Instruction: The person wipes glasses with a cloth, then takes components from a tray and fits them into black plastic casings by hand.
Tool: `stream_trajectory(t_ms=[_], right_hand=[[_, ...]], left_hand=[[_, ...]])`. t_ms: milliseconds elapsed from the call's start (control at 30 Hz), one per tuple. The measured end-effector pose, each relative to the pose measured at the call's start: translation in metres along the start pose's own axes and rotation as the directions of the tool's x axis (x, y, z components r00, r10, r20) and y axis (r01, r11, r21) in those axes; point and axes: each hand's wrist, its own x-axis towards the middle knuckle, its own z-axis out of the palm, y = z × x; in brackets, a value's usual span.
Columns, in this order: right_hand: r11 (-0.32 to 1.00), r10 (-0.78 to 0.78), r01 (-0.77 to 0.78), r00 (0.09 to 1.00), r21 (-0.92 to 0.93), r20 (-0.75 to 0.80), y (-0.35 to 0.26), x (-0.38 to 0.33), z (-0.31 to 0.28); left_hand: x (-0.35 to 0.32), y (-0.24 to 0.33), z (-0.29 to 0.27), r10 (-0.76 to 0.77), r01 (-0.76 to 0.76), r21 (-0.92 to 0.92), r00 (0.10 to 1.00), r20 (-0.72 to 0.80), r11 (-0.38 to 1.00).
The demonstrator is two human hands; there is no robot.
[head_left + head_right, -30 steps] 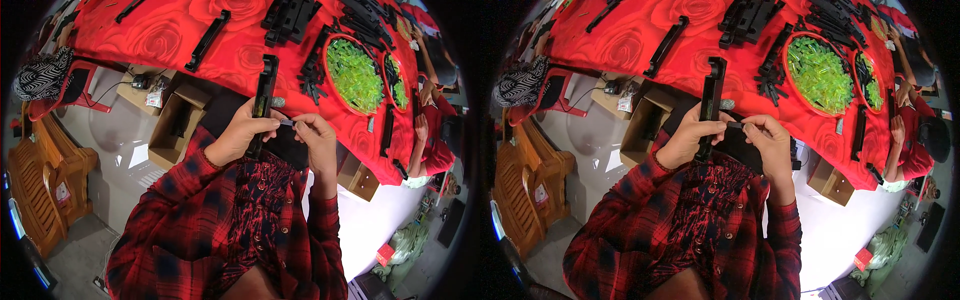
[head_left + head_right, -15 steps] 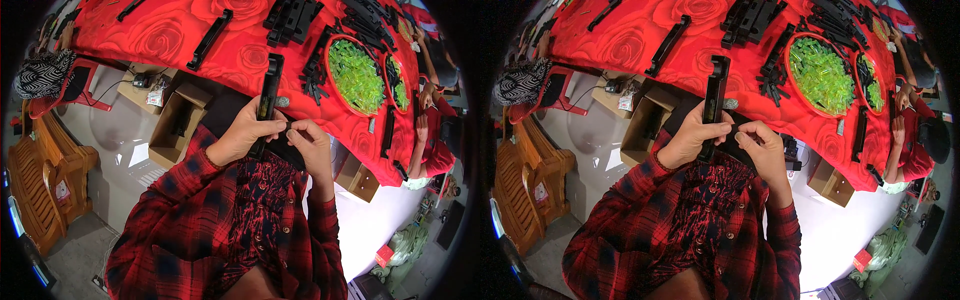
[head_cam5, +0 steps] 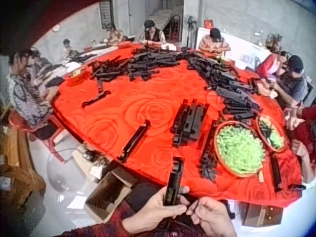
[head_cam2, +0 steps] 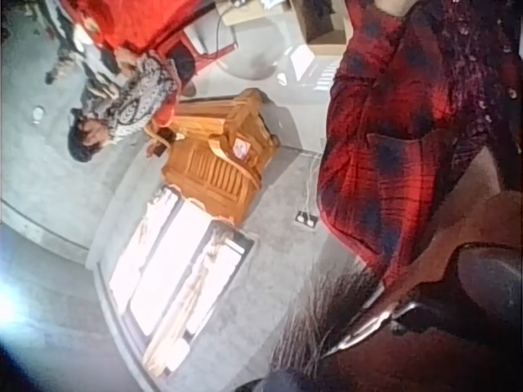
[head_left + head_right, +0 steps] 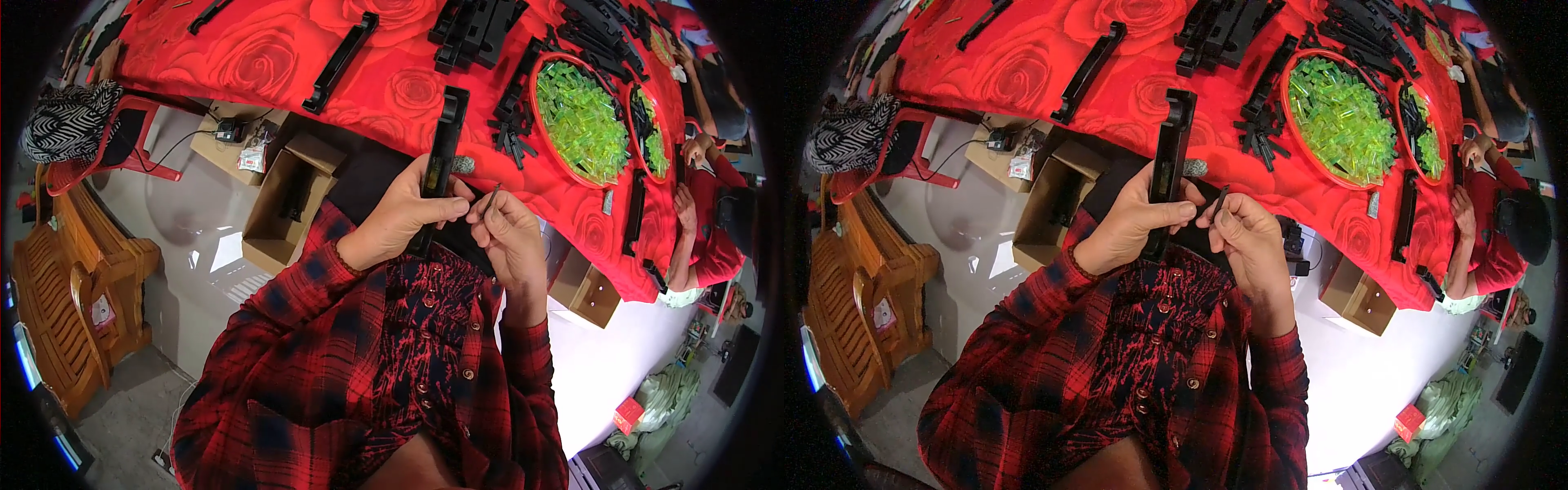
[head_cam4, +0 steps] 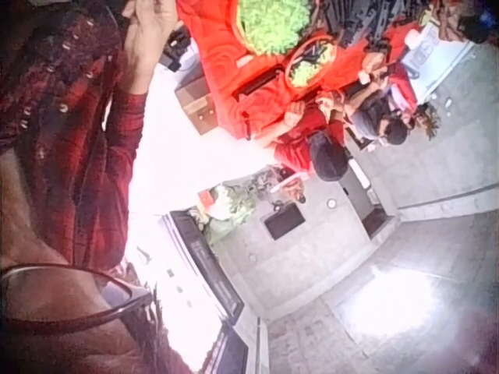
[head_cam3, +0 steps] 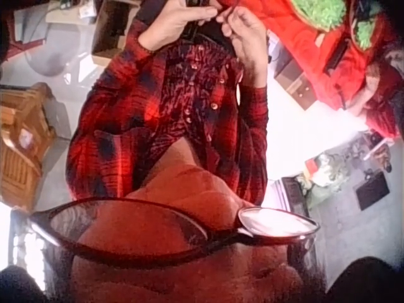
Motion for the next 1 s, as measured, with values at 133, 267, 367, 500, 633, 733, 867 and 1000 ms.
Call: stream_trajectory(t_ms=[133,267,367,500,633,733,867,1000], right_hand=[[0.997,0.056,-0.055,0.998,0.049,-0.017,0.007,0.001,0.004],[0.975,0.029,-0.054,0.993,-0.216,-0.118,0.012,0.0,0.008],[0.93,0.008,-0.058,0.99,-0.362,-0.138,0.009,-0.003,0.013],[0.924,-0.033,-0.028,0.988,-0.381,-0.153,0.008,-0.004,0.011],[0.88,-0.177,0.072,0.967,-0.469,-0.184,0.002,0.002,0.023],[0.851,-0.147,0.048,0.978,-0.523,-0.148,0.003,0.002,0.019],[0.851,-0.091,0.0,0.985,-0.525,-0.146,0.002,0.001,0.009],[0.978,-0.076,0.04,0.983,-0.207,-0.168,0.0,0.003,-0.002]], left_hand=[[-0.002,0.005,0.005,0.0,-0.001,-0.033,1.0,-0.01,0.999],[0.001,-0.001,0.001,0.009,-0.009,-0.008,0.999,-0.045,1.0],[0.001,0.0,0.0,0.002,-0.002,-0.008,0.997,-0.072,1.0],[0.002,0.001,-0.002,-0.068,0.071,0.024,0.993,-0.097,0.997],[0.002,-0.002,-0.003,-0.097,0.098,0.018,0.994,-0.052,0.995],[0.003,-0.005,-0.004,-0.145,0.145,0.012,0.989,-0.042,0.989],[0.002,-0.002,-0.005,-0.201,0.201,0.002,0.979,0.009,0.98],[0.004,-0.002,-0.007,-0.183,0.19,-0.091,0.98,0.078,0.978]])
